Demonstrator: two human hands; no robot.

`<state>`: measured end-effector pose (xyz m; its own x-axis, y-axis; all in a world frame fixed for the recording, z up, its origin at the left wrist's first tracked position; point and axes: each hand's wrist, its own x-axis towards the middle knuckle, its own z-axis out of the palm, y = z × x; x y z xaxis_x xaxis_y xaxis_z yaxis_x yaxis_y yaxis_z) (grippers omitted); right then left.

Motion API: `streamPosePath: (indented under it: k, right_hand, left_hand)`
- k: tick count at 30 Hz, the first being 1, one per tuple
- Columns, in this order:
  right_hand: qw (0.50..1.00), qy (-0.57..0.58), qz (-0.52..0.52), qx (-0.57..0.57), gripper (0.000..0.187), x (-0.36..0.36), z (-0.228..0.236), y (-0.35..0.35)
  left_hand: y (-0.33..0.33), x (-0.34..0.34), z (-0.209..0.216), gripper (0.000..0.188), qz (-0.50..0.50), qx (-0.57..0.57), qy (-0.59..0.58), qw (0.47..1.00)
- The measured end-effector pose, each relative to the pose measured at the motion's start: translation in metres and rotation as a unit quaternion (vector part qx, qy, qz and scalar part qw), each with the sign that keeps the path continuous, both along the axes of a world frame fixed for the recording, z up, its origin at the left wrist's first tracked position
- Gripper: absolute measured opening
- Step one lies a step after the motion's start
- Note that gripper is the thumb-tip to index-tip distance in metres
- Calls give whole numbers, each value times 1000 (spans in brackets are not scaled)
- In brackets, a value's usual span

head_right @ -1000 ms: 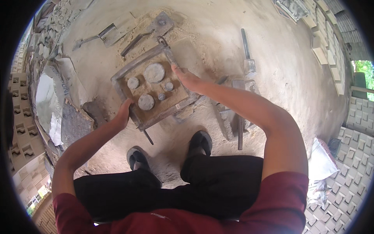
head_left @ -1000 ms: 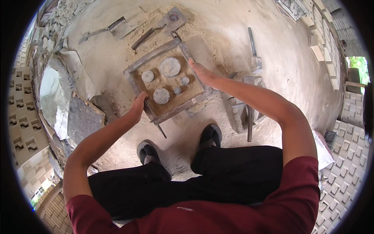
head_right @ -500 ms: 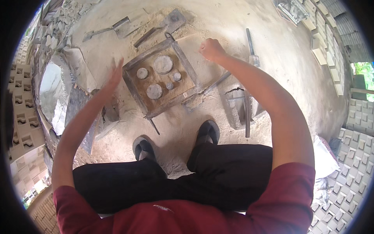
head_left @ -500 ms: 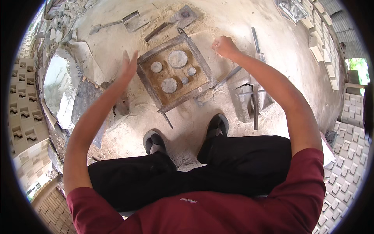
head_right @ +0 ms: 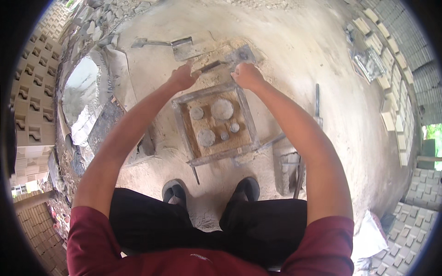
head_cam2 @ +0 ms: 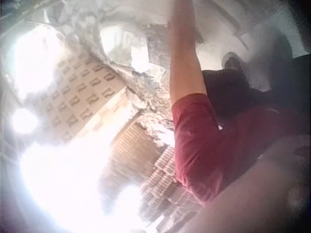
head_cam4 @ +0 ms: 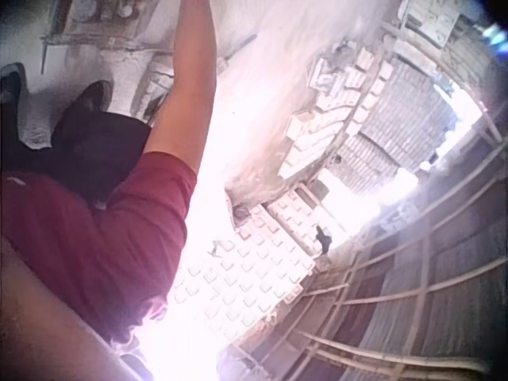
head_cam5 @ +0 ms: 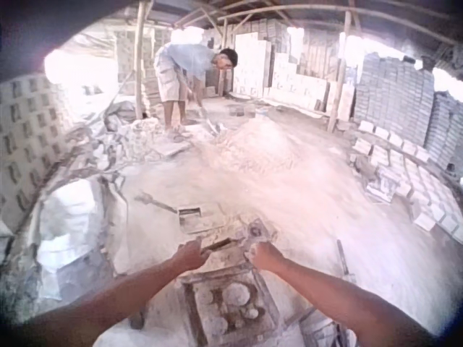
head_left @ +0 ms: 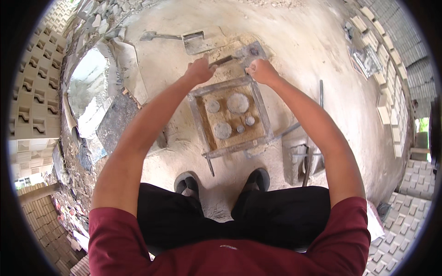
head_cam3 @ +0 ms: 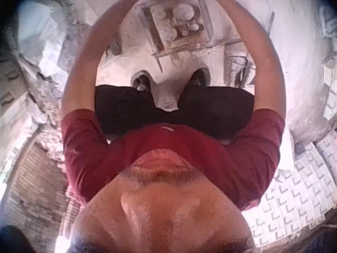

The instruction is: The person scoops sand mixture into a block mold using a small shovel, packs it down by hand and with a metal rod, and taps around the mold.

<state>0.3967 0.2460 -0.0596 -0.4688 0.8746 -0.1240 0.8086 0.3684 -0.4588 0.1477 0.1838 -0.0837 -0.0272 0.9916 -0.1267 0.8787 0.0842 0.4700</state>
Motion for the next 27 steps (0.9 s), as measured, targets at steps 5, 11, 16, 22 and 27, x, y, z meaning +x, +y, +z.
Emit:
streamPosePath:
  k: [5,11,16,22,27]
  right_hand:
    - [1000,16,-8,0,32,-20,-25,41]
    - [993,88,-63,-45,36,-35,-42,47]
    - [976,172,-122,-50,33,-29,-49,41]
    - [941,221,-240,-87,65,-13,-49,52]
    - [795,458,-349,-191,50,8,-6,50]
  left_hand:
    - [35,9,-25,58,24,-23,-8,999]
    - [60,19,-73,47,-27,-64,39,997]
    - [70,28,-75,42,-85,-77,70,991]
    - [83,66,-36,34,8,106,-94,990]
    - [72,125,0,32,-74,161,-226,958]
